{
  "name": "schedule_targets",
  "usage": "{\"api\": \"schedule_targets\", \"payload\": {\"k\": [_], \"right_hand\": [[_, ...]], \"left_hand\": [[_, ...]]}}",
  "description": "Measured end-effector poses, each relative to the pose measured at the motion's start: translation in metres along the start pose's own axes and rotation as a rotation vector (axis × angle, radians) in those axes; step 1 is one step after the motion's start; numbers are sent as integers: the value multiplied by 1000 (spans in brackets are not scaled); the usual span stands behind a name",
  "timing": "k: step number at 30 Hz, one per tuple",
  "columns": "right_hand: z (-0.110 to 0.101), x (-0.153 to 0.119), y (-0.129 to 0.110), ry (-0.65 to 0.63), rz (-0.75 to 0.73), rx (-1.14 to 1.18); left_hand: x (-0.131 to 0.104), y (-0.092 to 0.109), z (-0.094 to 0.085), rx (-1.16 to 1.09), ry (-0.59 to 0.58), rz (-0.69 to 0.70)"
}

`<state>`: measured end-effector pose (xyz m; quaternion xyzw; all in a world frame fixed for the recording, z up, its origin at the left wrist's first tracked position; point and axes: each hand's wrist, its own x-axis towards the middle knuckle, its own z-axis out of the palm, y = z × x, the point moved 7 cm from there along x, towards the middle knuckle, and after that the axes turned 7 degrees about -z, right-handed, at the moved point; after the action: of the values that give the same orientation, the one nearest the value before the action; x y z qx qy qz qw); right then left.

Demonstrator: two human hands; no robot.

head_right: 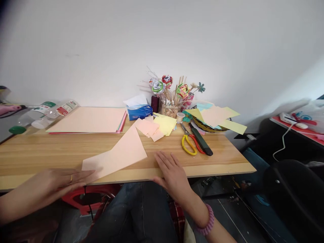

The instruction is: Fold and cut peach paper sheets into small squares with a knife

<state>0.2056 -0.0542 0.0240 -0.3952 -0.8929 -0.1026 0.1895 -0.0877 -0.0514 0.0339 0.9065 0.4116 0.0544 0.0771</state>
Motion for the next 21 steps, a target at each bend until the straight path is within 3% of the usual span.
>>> {"api": "schedule_targets", "payload": {"k": [1, 4, 6, 8, 13, 17, 21], "right_hand": [[-4, 1, 2, 12, 24, 11], [-8, 11, -5, 18, 52, 67], [-1, 26, -16, -12, 34, 122], [12, 45, -21, -43, 68, 167], [39, 97, 4, -87, 281, 252], [54, 125, 20, -188, 293, 346], [61, 135, 29, -267, 314, 368]], "left_hand": [[10, 6, -6, -62, -46, 46], [44, 21, -23, -161, -39, 170], [63, 27, -18, -141, -79, 224], [74, 32, -2, -74, -132, 245], [73, 38, 36, 38, -203, 188], [67, 44, 40, 89, -175, 211], [67, 47, 39, 109, -158, 241]]}}
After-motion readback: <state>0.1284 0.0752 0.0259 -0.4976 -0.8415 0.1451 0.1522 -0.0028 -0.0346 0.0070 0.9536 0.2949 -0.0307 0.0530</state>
